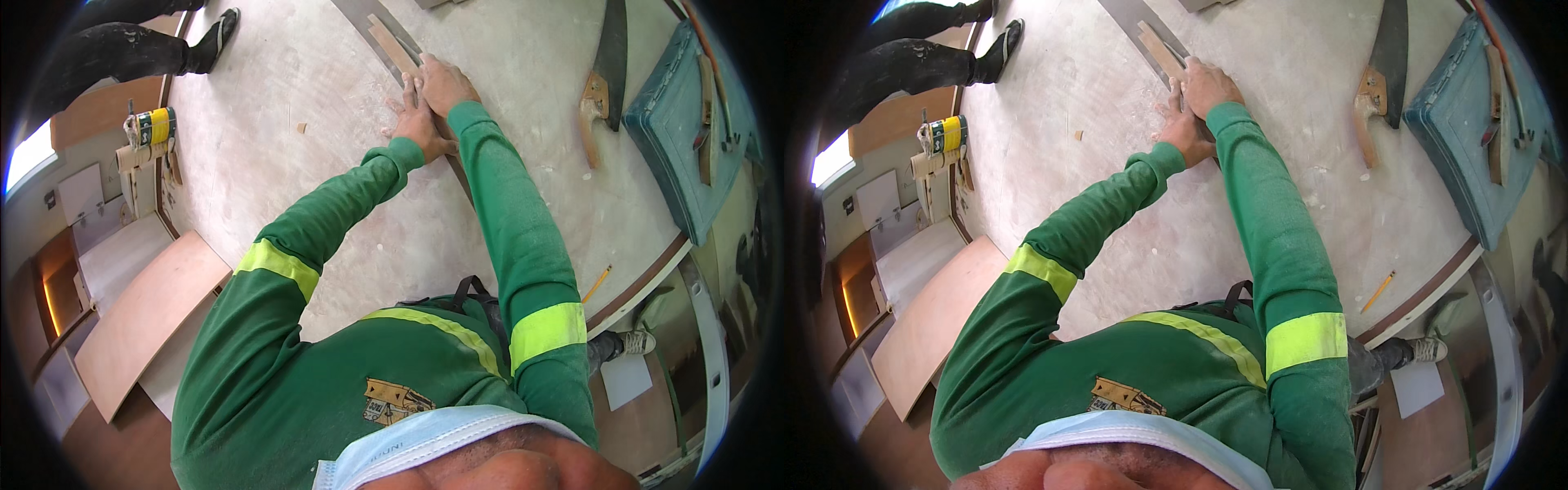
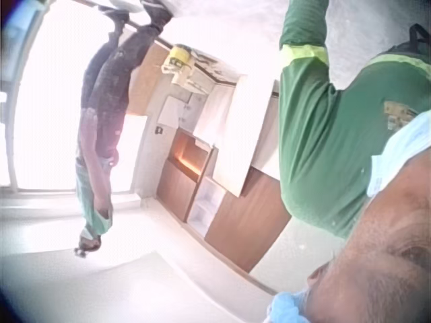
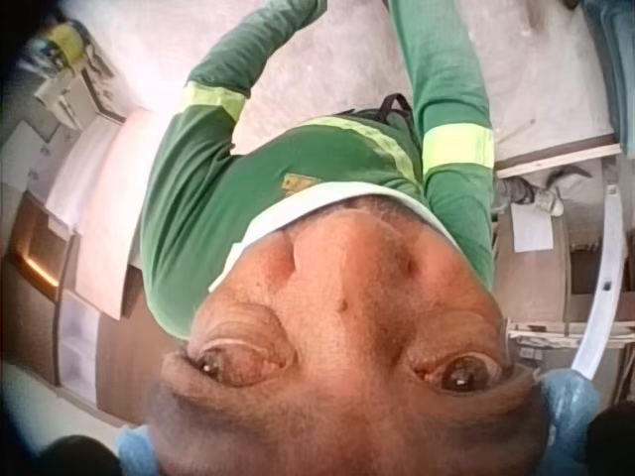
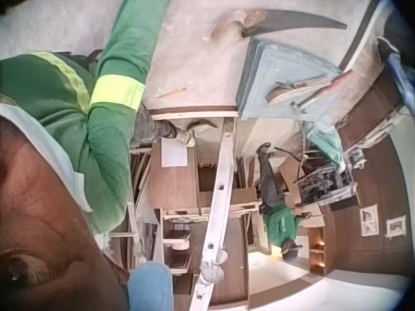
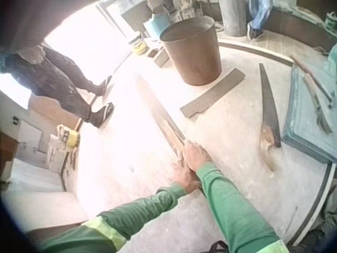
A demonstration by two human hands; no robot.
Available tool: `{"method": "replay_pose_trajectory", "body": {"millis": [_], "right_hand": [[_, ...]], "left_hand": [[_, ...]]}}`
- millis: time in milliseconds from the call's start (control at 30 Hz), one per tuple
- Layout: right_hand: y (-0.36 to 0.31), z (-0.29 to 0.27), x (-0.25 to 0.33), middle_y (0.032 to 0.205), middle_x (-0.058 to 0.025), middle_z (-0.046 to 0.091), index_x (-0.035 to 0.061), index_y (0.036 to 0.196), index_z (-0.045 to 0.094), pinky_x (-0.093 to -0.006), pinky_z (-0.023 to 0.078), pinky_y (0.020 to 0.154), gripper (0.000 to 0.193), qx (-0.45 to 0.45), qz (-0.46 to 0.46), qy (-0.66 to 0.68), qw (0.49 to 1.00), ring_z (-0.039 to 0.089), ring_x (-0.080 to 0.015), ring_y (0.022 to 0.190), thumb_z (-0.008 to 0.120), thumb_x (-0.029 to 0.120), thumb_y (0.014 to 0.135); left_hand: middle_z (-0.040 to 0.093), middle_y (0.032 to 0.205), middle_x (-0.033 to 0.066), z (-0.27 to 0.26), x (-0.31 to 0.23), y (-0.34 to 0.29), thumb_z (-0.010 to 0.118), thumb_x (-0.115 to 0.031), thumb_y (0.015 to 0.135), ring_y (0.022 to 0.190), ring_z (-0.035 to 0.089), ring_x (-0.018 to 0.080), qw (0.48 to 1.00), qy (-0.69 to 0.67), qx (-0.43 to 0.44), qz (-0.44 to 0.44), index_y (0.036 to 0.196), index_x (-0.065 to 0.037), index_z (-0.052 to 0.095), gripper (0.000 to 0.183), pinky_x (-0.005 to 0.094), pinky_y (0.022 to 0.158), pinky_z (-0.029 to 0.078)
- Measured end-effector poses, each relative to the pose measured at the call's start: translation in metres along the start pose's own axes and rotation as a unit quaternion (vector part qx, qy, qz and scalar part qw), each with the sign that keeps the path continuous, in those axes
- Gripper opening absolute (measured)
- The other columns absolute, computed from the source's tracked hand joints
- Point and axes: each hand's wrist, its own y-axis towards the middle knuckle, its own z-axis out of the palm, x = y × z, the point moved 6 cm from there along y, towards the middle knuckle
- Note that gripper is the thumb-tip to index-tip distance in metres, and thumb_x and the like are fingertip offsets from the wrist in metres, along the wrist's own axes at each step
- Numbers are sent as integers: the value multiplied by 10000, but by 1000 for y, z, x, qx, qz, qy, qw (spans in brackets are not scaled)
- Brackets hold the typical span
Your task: The person positions a long, curved wooden molding strip against a wall, using a utility knife to trim the edge for a precise fit. They repeatedly adjust the strip's position and use a small metal tool to scrape or clean the contact area.
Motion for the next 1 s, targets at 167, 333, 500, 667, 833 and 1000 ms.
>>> {"method": "replay_pose_trajectory", "body": {"millis": [167,333,500,667,833,1000], "right_hand": [[-16,-4,-12,1285,-226,698,102,1434,572,-539,523,1030,407,19,7,-1,1000,646,-445,1203,476,278,1080],[-39,-5,-31,1277,-236,697,103,1418,580,-554,523,1014,398,18,8,-20,1000,647,-462,1184,462,286,1086],[-70,-4,-45,1243,-244,706,111,1417,576,-567,527,994,397,12,7,-15,1000,651,-476,1158,459,301,1089],[-110,-17,-51,1272,-250,693,111,1424,568,-564,526,993,402,25,30,-24,999,647,-475,1171,455,309,1093],[-147,-18,-61,1269,-249,693,101,1436,559,-552,522,1010,413,27,34,-16,999,645,-464,1187,458,310,1093],[-182,-15,-87,1352,-209,665,88,1441,548,-518,505,1058,407,25,60,-15,998,626,-422,1241,466,282,1094]], "left_hand": [[-96,1735,246,-11,-12,-5,1002,-457,572,1538,0,634,1000,-13,6,-4,1673,-14,-5,1556,819,1117,227],[-2,1700,375,-13,-17,-8,987,-490,591,1594,18,529,1000,16,-5,9,1629,120,42,1531,639,1281,106],[-94,1769,142,-3,-6,-5,1016,-443,578,1521,77,663,1000,1,-17,-21,1689,-64,-12,1561,841,1073,345],[-94,1770,132,1,-3,-1,1010,-444,592,1532,81,647,999,25,-34,-17,1691,-77,-16,1548,812,1096,359],[-15,1706,364,2,10,4,997,-559,580,1590,81,520,995,27,-65,70,1635,109,55,1565,526,1307,155],[-4,1698,389,-5,-20,-7,998,-581,537,1604,29,487,998,53,-18,8,1625,133,-2,1640,471,1322,104]]}}
